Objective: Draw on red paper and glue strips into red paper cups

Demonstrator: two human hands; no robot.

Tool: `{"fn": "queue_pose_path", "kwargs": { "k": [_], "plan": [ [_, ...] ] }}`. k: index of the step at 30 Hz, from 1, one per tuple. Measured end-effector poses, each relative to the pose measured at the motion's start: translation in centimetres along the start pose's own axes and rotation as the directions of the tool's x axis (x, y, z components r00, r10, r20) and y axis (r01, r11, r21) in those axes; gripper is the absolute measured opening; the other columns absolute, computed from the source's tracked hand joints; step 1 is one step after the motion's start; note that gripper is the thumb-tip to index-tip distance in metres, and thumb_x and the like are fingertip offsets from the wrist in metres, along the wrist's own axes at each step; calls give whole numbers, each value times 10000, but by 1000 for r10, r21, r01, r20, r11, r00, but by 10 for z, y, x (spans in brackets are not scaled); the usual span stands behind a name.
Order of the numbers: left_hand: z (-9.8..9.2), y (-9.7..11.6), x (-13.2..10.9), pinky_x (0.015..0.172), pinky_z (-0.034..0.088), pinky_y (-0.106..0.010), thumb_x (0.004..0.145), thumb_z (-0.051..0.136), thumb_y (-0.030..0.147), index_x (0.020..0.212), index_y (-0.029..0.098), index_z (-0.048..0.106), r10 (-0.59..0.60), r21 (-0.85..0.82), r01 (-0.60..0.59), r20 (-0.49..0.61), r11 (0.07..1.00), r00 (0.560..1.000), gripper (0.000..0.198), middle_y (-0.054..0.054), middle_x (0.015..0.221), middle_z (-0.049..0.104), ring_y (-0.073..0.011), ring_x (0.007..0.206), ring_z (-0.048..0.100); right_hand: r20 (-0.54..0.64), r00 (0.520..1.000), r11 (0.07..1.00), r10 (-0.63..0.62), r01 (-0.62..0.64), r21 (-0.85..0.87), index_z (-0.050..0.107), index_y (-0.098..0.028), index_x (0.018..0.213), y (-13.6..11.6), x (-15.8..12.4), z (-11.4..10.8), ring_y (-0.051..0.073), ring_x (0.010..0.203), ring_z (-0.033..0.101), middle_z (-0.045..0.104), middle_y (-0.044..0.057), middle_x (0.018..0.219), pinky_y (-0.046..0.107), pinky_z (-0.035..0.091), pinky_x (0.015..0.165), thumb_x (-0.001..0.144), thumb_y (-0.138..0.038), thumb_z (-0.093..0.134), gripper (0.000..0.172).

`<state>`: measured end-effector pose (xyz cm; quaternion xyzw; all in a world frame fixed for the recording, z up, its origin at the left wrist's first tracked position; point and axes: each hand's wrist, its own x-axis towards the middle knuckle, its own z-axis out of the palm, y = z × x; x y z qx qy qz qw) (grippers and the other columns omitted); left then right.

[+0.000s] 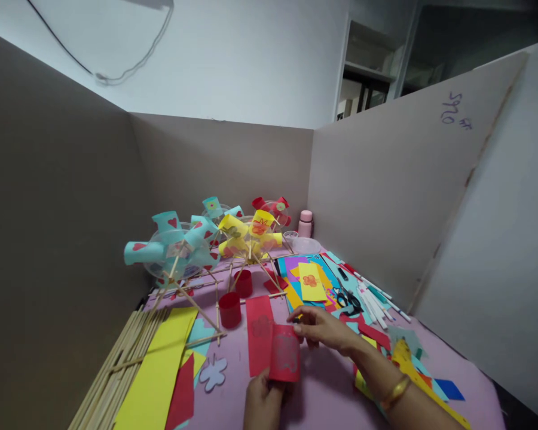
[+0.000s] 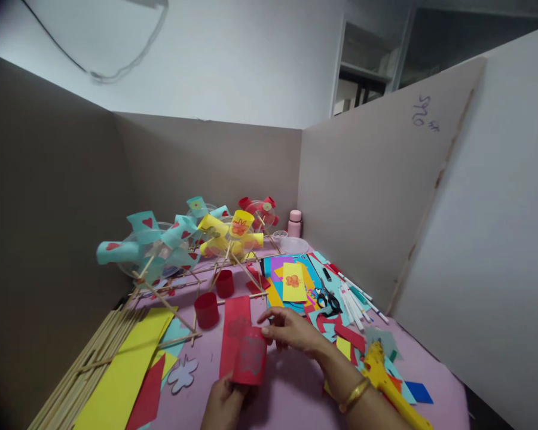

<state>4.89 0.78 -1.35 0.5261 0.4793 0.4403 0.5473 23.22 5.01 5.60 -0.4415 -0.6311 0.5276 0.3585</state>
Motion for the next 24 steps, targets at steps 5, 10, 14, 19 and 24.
{"fn": "queue_pose_path", "kwargs": {
  "k": [5,10,14,19,24],
  "plan": [
    [-9,1,2,637,459,-296,728,592,522,798,131,658,76,86,-77,18,993,997,403,-43,688,651,-206,673,599,-51,998,993,-41,35,-113,571,-173,744,1,14,-14,86,450,520,583,-32,596,201,378,440,746,-544,593,371],
    [-28,-12,15,969,411,-464,798,523,394,1137,139,628,437,600,-301,-90,741,895,437,-163,1205,622,-302,1136,548,-181,974,932,-135,63,-357,576,-186,745,-2,41,-34,127,550,595,603,-16,670,239,440,531,812,-397,553,223],
    [-36,-28,24,978,401,-513,807,500,315,1206,125,611,504,894,-221,-7,390,863,455,-199,1324,544,-335,1210,503,-191,965,812,-179,35,-582,628,-171,779,-3,62,-40,150,635,618,629,-18,694,290,465,634,836,-254,593,106],
    [-34,-14,19,1022,343,-499,859,450,296,1255,184,586,274,976,-119,66,183,960,433,-153,1372,515,-325,1283,436,-119,977,662,-177,28,-749,634,-146,919,-1,78,-41,170,833,635,666,21,918,379,508,777,900,-300,582,164],
    [-23,6,9,1031,298,-508,869,441,252,1220,199,613,249,992,-45,14,121,968,395,-138,1378,513,-304,1282,437,-53,988,580,-146,42,-814,632,-149,976,6,86,-46,179,876,641,663,36,993,387,525,787,902,-287,585,163]
  ]
}}
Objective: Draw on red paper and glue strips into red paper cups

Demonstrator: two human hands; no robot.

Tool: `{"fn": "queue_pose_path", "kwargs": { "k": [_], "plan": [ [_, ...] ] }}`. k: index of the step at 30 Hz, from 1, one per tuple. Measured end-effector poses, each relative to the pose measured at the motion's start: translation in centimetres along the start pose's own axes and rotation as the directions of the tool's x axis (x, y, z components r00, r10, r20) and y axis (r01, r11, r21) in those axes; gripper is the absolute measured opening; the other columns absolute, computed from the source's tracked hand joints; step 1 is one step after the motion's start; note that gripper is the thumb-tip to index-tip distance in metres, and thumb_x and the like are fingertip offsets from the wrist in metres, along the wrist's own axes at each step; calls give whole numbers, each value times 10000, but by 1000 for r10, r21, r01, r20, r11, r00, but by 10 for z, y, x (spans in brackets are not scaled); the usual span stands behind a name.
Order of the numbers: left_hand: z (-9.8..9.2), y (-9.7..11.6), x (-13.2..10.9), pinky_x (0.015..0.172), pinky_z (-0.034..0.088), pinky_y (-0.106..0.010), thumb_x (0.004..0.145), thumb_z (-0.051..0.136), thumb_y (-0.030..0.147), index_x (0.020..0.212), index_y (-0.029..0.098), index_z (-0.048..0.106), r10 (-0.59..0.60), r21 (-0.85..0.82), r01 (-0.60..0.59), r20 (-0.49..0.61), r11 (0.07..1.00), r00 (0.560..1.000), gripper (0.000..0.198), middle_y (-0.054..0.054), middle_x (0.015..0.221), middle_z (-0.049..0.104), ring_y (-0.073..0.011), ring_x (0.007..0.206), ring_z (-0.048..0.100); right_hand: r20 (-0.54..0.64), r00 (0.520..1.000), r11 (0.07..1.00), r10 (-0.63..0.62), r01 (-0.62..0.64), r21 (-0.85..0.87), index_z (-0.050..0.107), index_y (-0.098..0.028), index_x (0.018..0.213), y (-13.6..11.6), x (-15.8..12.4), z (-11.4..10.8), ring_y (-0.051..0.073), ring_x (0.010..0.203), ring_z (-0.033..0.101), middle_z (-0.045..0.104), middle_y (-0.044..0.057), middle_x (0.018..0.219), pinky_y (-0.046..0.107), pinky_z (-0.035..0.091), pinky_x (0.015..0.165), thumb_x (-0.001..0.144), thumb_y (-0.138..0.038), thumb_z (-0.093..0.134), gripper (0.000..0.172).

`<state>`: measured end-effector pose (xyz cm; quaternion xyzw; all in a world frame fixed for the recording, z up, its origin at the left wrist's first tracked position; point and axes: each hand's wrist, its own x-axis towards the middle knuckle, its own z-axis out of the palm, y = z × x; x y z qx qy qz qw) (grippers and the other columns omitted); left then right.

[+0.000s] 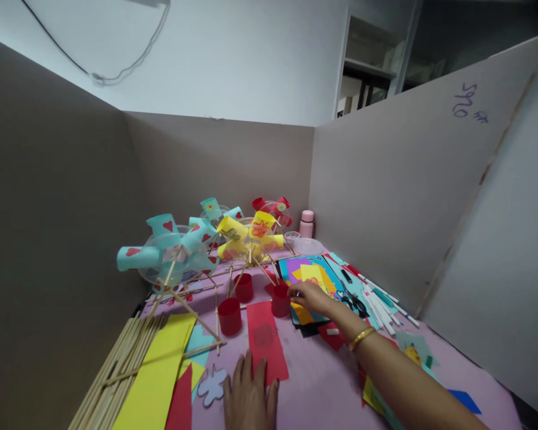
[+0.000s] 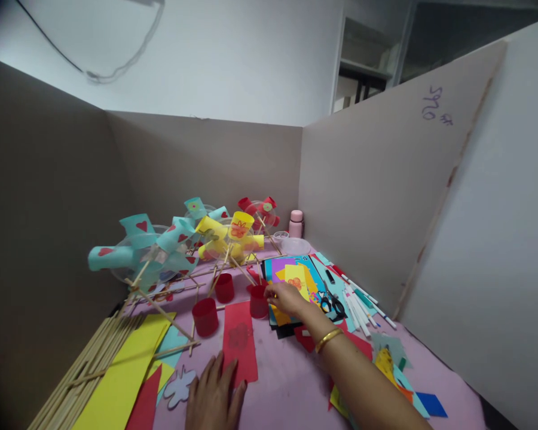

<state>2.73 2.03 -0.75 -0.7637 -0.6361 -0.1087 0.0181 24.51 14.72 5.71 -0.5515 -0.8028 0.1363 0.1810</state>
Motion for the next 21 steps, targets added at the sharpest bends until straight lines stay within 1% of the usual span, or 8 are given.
{"fn": "queue_pose_path", "kwargs": {
  "k": [2,7,17,21],
  "plan": [
    [-4,4,-2,1028,289,-510,872,441,245,1201,196,626,-12,26,13,-7,1000,1000,381,-134,1367,525,-300,1270,450,-3,1000,1000,4,-4,-24,625,-151,1010,3,2,2,185,895,639,656,43,1025,393,527,791,905,-285,580,176],
    [-6,8,-5,1019,290,-535,881,441,225,1184,166,636,14,54,-13,-10,998,1000,365,-151,1320,567,-318,1226,491,-27,1000,998,15,-16,-61,595,-165,1096,5,3,3,191,916,633,630,59,1105,393,533,787,914,-296,565,226],
    [-3,5,-5,1010,287,-536,874,440,229,1175,177,639,17,36,-16,-23,999,1000,364,-155,1303,582,-304,1201,509,-70,995,986,75,-85,-146,616,-173,1048,-7,1,1,186,917,632,642,51,1077,384,526,797,916,-290,562,184],
    [-2,4,-4,997,307,-539,866,444,212,1169,169,642,21,38,-20,-14,999,1000,365,-163,1295,586,-314,1192,518,-118,986,973,120,-141,-182,621,-166,1040,-8,0,-8,197,950,630,650,49,1065,408,517,827,916,-281,563,178]
  ]
}}
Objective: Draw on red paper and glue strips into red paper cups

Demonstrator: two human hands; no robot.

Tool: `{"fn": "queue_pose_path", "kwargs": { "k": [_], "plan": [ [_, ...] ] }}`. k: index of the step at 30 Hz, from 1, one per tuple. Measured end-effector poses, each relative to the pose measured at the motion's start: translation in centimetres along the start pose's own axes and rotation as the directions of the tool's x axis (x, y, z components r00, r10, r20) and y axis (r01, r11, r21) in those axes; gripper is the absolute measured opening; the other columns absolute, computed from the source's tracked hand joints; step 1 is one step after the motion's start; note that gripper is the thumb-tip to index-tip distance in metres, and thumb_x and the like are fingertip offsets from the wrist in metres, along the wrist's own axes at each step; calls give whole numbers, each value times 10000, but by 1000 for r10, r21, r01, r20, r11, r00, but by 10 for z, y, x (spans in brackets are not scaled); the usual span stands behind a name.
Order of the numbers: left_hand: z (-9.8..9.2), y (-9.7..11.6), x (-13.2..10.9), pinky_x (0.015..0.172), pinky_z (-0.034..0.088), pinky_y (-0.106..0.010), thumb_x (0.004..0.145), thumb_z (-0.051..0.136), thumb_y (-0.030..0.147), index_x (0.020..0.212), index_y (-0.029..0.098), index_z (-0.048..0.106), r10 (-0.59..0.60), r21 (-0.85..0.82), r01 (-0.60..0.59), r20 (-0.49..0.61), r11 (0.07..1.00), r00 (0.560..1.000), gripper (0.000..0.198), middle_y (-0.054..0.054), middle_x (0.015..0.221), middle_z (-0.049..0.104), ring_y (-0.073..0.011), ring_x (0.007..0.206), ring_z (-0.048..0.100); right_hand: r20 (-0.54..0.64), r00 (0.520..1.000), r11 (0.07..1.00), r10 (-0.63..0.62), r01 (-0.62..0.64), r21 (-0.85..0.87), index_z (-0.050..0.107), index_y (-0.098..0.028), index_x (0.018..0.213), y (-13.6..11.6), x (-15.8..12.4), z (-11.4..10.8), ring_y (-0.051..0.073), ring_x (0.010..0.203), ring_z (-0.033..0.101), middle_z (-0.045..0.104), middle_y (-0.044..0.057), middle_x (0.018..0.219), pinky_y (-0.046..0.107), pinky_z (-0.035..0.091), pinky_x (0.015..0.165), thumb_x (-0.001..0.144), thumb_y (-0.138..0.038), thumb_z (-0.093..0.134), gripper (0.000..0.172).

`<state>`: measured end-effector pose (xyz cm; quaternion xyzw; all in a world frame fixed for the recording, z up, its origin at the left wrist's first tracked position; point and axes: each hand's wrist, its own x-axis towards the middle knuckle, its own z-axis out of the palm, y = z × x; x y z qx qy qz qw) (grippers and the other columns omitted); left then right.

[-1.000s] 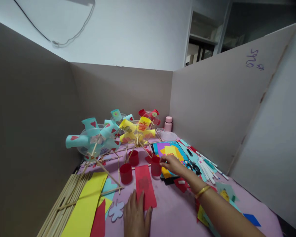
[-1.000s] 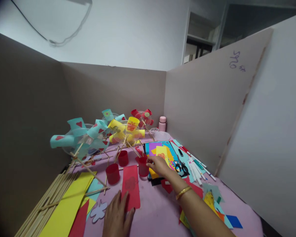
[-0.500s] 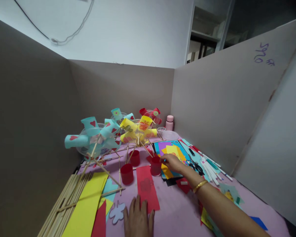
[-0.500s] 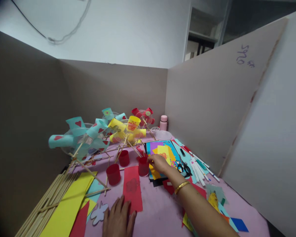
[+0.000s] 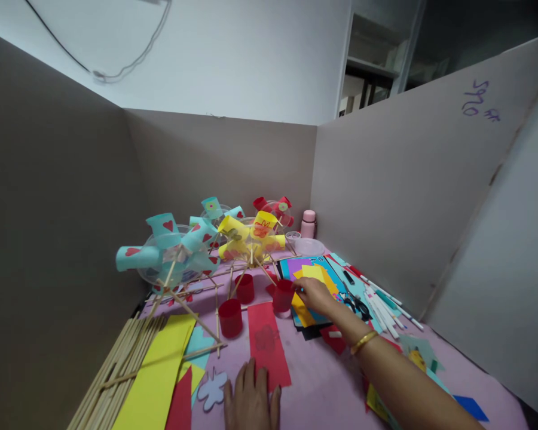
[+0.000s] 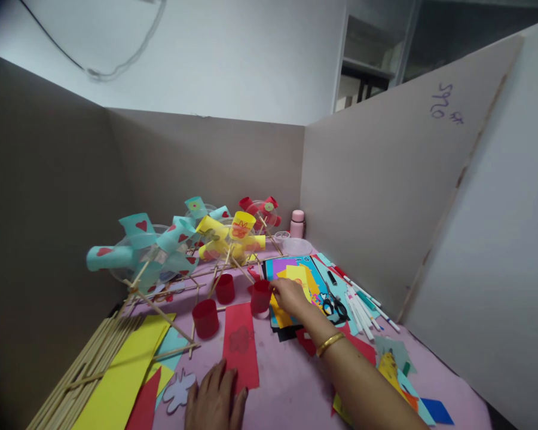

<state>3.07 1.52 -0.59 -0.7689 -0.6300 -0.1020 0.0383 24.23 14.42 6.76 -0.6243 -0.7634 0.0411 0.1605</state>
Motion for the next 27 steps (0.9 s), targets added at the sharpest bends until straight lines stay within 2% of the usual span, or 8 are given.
{"fn": "queue_pose_path", "kwargs": {
  "k": [5,9,15,20,24,27],
  "plan": [
    [5,-3,3,1004,306,-545,872,428,214,1193,174,629,9,-7,-9,40,1000,999,381,-160,1325,561,-320,1217,500,-74,985,985,159,-163,-60,595,-169,1101,21,10,-20,199,945,629,629,62,1116,406,527,811,920,-295,556,224],
    [10,-9,7,1009,305,-560,877,413,231,1231,165,603,33,-26,-30,118,999,992,407,-178,1360,520,-340,1247,472,-65,979,976,193,-198,-86,589,-171,1117,37,19,-30,202,954,627,621,64,1135,407,529,810,916,-294,563,236],
    [13,-11,8,997,322,-538,874,427,237,1215,181,616,38,-42,-34,95,999,995,394,-166,1348,536,-332,1235,485,3,995,992,104,-103,-75,599,-171,1097,34,16,-27,201,953,627,627,62,1124,406,527,813,915,-291,565,220],
    [18,-7,3,1003,318,-484,867,448,235,1166,180,645,9,3,-9,-26,1000,1000,361,-159,1321,564,-299,1207,509,52,998,1000,-30,30,-9,628,-154,1001,19,4,-18,180,888,641,662,41,1012,384,527,788,917,-291,561,174],
    [30,-14,2,1000,343,-460,877,451,293,1223,153,601,45,-77,-51,-81,996,996,402,-174,1347,535,-296,1221,497,61,994,996,-85,84,17,644,-155,944,8,-4,-10,184,905,641,678,33,966,393,511,814,913,-283,566,153],
    [27,-17,8,1009,346,-453,877,445,379,1280,108,543,12,-148,-22,-63,989,998,495,-193,1372,502,-313,1235,479,60,994,995,-95,93,29,649,-154,945,4,-9,-5,193,937,639,684,37,980,409,500,841,911,-276,569,150]
  ]
}}
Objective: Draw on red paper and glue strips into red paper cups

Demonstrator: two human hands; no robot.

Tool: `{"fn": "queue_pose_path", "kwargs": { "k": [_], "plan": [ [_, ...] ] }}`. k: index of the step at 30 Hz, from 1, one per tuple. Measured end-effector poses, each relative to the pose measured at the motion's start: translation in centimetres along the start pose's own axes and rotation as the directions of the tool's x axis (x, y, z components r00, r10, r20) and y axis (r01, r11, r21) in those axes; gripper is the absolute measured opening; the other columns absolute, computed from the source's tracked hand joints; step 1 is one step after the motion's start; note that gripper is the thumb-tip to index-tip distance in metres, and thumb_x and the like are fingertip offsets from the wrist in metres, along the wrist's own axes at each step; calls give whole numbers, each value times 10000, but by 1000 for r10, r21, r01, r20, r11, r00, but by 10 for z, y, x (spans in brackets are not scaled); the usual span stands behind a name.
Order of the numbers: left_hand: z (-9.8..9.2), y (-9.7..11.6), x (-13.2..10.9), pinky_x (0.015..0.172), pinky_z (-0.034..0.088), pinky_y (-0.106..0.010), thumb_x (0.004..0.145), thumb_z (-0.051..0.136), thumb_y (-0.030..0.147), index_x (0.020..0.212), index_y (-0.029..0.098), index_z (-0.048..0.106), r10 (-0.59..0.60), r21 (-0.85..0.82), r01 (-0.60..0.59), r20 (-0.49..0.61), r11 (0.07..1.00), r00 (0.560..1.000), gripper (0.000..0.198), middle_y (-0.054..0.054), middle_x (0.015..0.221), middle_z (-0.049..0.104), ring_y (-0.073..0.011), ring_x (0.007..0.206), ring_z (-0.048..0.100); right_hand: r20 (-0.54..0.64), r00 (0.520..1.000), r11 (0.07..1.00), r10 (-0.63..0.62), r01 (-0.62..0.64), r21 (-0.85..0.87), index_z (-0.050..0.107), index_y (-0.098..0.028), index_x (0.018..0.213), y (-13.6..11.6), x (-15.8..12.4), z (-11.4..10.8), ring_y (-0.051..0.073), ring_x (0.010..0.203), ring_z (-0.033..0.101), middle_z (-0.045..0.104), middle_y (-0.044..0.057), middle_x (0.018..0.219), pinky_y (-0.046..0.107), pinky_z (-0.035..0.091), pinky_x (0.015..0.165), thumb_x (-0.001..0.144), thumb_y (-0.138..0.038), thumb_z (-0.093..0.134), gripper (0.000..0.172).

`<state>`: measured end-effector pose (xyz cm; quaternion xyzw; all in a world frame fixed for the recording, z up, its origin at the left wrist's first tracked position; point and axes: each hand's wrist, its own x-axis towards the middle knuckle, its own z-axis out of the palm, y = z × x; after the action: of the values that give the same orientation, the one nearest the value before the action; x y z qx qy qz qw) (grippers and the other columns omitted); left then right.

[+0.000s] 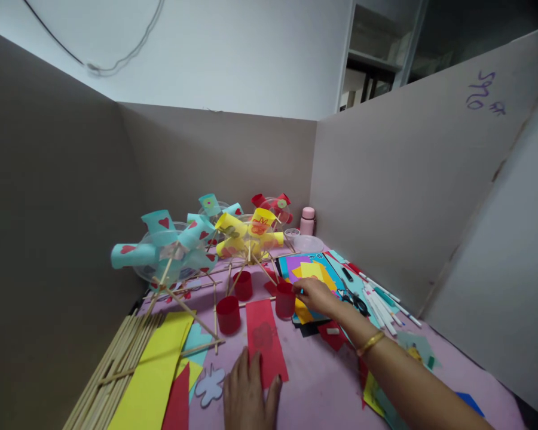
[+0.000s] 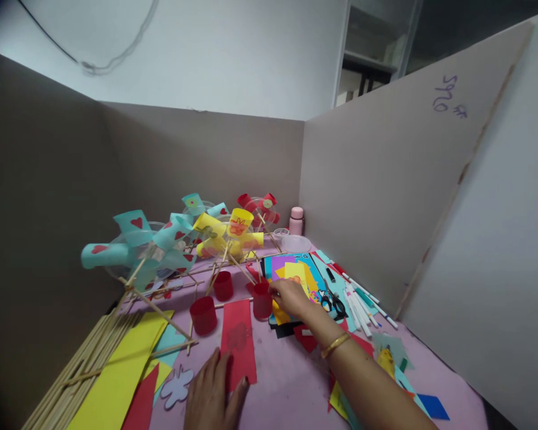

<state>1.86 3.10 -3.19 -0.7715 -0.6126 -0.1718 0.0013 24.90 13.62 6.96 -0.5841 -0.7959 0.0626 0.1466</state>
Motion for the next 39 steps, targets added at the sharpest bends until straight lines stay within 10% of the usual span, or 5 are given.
{"fn": "queue_pose_path", "kwargs": {
  "k": [11,19,25,33,39],
  "plan": [
    [-37,52,37,938,327,-486,817,502,316,1369,126,410,-179,31,177,102,984,979,591,-205,1374,463,-351,1258,382,-64,994,995,92,-90,32,637,-153,955,3,-11,2,175,871,643,671,33,972,377,522,784,916,-270,562,145],
    [-46,35,11,1008,322,-357,679,480,123,1371,127,443,-51,-10,55,241,998,969,693,-117,1390,497,-271,1245,432,-143,984,990,110,-96,106,659,-140,921,-1,-16,-4,182,877,634,692,37,917,347,481,774,889,-158,554,111],
    [-46,17,-9,1060,284,-344,579,496,109,1358,187,476,127,-108,-87,452,990,883,783,-60,1435,456,-262,1296,412,-149,987,991,50,-30,134,666,-148,920,-25,-4,3,185,913,637,701,31,949,354,483,803,868,-158,591,91],
    [-40,23,15,1067,216,-526,830,417,445,1428,5,272,-194,11,198,258,980,946,757,-266,1487,267,-382,1377,234,-181,982,991,57,-33,133,653,-162,941,-47,8,6,178,880,631,691,33,949,332,465,783,895,-176,545,119],
    [-34,31,22,1088,114,-590,736,520,407,1425,81,312,5,-107,39,381,994,924,790,-194,1501,260,-340,1391,220,-175,981,989,88,-65,133,688,-201,912,-37,-1,10,205,881,641,716,62,947,259,408,701,820,-117,566,175]
  ]
}}
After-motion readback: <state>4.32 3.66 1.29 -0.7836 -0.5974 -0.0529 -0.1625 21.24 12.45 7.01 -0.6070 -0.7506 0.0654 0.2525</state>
